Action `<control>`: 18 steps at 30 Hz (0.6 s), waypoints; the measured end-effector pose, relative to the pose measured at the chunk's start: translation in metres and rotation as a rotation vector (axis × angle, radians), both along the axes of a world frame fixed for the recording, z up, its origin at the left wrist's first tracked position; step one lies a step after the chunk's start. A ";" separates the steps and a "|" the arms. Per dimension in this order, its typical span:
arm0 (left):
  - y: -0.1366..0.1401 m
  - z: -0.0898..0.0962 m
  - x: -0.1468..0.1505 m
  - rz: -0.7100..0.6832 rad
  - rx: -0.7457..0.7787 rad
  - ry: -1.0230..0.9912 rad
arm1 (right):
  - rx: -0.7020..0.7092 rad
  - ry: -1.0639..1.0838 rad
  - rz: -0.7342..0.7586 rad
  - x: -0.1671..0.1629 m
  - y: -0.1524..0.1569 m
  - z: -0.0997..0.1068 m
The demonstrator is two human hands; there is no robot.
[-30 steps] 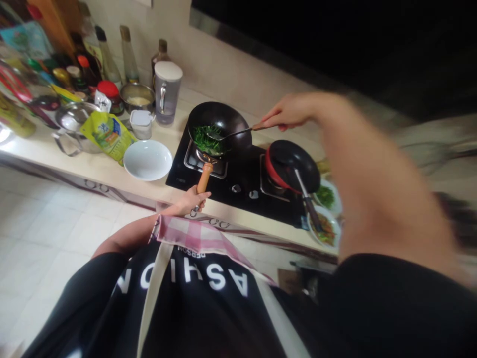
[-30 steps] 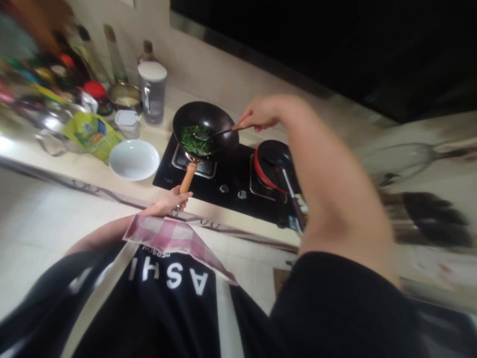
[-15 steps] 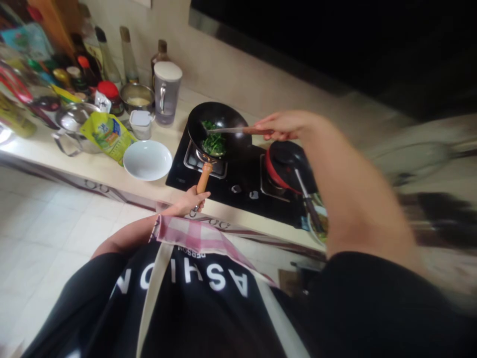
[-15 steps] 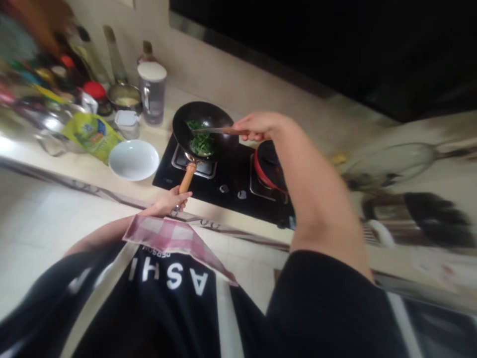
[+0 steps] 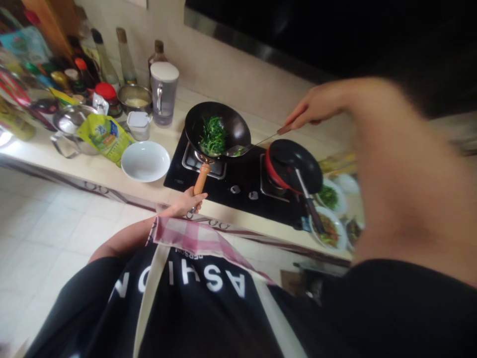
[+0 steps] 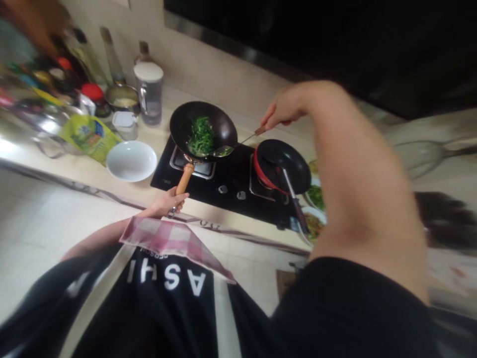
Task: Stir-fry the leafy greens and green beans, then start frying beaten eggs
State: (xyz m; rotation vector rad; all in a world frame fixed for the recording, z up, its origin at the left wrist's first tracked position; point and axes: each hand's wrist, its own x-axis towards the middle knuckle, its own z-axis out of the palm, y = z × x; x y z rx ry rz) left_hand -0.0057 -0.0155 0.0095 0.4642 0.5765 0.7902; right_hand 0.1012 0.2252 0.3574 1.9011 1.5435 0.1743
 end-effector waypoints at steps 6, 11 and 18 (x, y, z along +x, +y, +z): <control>0.001 -0.006 0.002 -0.013 0.000 -0.040 | 0.126 -0.084 0.322 -0.006 -0.023 -0.059; 0.001 -0.008 0.004 0.002 0.014 -0.008 | 0.199 -0.122 0.365 -0.006 -0.046 -0.045; 0.002 -0.007 0.006 0.004 -0.025 0.002 | 0.260 -0.103 0.343 0.005 -0.031 -0.059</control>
